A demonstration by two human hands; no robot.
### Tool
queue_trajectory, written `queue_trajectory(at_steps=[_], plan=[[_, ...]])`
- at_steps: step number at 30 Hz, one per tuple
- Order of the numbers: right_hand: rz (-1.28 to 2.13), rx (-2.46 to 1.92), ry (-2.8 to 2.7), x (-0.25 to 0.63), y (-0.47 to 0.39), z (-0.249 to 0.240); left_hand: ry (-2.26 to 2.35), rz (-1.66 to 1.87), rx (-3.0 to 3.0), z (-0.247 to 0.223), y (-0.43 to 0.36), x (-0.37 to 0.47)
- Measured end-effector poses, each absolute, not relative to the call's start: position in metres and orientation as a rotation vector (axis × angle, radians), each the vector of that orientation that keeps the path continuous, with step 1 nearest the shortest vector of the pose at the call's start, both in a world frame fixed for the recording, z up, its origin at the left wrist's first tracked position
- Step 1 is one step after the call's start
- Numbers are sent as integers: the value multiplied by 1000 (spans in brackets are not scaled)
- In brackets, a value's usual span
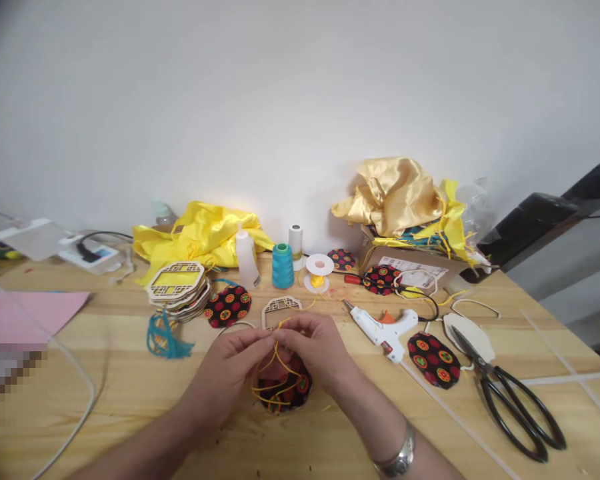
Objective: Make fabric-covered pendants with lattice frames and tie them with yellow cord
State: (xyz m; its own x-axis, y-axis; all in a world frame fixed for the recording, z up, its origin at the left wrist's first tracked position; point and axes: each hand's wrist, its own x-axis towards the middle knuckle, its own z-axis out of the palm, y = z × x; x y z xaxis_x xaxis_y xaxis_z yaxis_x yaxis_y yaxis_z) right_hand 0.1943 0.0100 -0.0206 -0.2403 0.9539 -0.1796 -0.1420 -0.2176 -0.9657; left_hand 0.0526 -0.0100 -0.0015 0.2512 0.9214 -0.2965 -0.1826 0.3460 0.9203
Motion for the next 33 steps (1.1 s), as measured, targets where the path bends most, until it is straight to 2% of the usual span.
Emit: queue_trajectory(at_steps=[4,7,15,20,25,33], plan=[[1607,-1098,-1139,198,8,-18,1149,828,1068,-4,-12,54],[1486,-1153,-1211,202,9,-13,1268,840,1308,-6,-13,51],[1348,-1161,-1342,204,7,-12,1283,1152,1891,-15,-12,45],[1466,-1215,-1334,203,6,-14,1277,1120,1533,-13,-9,48],[1552,-1275,-1231,199,7,-14,1017,954,934,-7,-9,49],[1547,-1340,-1186,197,4,-9,1138,880,995,-8,-7,51]])
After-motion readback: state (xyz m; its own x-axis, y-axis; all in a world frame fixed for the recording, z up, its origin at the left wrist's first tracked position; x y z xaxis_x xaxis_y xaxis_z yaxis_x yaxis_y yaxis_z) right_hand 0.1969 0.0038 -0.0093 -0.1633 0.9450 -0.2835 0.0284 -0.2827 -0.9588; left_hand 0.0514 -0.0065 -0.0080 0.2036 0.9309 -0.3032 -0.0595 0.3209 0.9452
